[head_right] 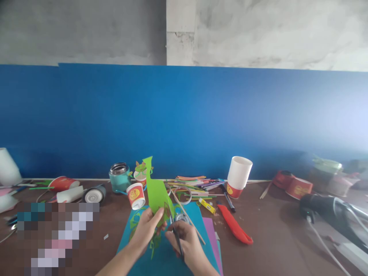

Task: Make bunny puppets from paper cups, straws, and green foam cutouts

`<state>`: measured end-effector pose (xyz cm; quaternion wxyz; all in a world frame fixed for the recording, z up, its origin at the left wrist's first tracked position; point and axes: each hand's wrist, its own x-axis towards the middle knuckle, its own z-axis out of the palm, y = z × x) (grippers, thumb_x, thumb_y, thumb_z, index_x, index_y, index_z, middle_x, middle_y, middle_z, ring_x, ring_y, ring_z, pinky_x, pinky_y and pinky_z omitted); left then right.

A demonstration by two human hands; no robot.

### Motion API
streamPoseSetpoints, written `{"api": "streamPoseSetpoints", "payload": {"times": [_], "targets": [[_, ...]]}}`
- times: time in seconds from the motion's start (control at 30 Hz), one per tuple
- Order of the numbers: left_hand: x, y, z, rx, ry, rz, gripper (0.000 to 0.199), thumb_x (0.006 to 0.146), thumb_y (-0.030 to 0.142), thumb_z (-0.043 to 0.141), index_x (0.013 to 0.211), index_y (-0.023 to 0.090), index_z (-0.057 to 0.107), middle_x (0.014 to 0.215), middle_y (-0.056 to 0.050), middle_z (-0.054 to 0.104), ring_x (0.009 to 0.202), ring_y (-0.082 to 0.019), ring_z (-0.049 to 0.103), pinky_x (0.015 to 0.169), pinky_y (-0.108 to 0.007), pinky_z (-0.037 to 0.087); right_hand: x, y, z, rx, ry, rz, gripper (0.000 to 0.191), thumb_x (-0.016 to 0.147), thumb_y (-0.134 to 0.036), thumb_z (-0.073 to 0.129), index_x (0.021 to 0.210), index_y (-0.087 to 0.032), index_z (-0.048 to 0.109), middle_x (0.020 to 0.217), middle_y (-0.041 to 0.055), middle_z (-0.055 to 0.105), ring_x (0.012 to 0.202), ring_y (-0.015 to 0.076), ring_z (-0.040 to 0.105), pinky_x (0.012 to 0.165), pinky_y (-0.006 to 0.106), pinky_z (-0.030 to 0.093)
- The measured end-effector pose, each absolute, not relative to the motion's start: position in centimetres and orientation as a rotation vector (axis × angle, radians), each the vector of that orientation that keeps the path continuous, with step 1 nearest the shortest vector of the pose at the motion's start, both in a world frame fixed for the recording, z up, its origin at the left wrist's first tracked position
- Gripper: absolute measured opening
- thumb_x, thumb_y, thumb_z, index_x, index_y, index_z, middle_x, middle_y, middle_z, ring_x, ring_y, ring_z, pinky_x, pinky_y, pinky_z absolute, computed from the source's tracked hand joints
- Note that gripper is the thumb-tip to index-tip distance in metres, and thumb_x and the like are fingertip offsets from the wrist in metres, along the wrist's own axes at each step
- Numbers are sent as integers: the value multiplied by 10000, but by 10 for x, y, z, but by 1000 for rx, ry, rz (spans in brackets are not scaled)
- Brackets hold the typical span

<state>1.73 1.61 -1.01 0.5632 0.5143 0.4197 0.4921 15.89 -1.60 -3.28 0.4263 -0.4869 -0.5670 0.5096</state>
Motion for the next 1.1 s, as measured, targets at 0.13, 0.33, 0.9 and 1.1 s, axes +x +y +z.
{"api": "streamPoseSetpoints", "payload": {"times": [0.13,0.33,0.9,1.1], "targets": [[19,14,-9,1252,1019,1119,373,770,526,559,705,158,540,497,29,549,430,-98,487,387,-191,315,158,-18,-33,-1130,-1377,1314,526,696,-601,647,965,-178,488,552,-67,500,400,62,431,358,161,351],[18,13,-9,1230,1034,1126,364,744,524,589,694,168,527,490,37,537,427,-100,485,398,-196,332,157,-20,-30,-1176,-1356,1306,554,701,-613,637,992,-198,413,507,-101,456,362,49,381,331,148,292],[13,16,-16,1234,994,1086,358,733,529,609,716,178,540,514,38,538,443,-104,486,420,-200,339,157,-22,-28,-1172,-1290,1333,638,671,-600,668,1076,-198,382,515,-100,477,381,63,423,343,156,334],[11,16,-12,1232,988,1054,346,738,526,600,710,187,536,519,39,538,455,-105,474,436,-203,344,157,-21,-26,-1217,-1308,1322,600,653,-579,691,1019,-198,404,462,-119,443,339,47,355,315,148,284]]}}
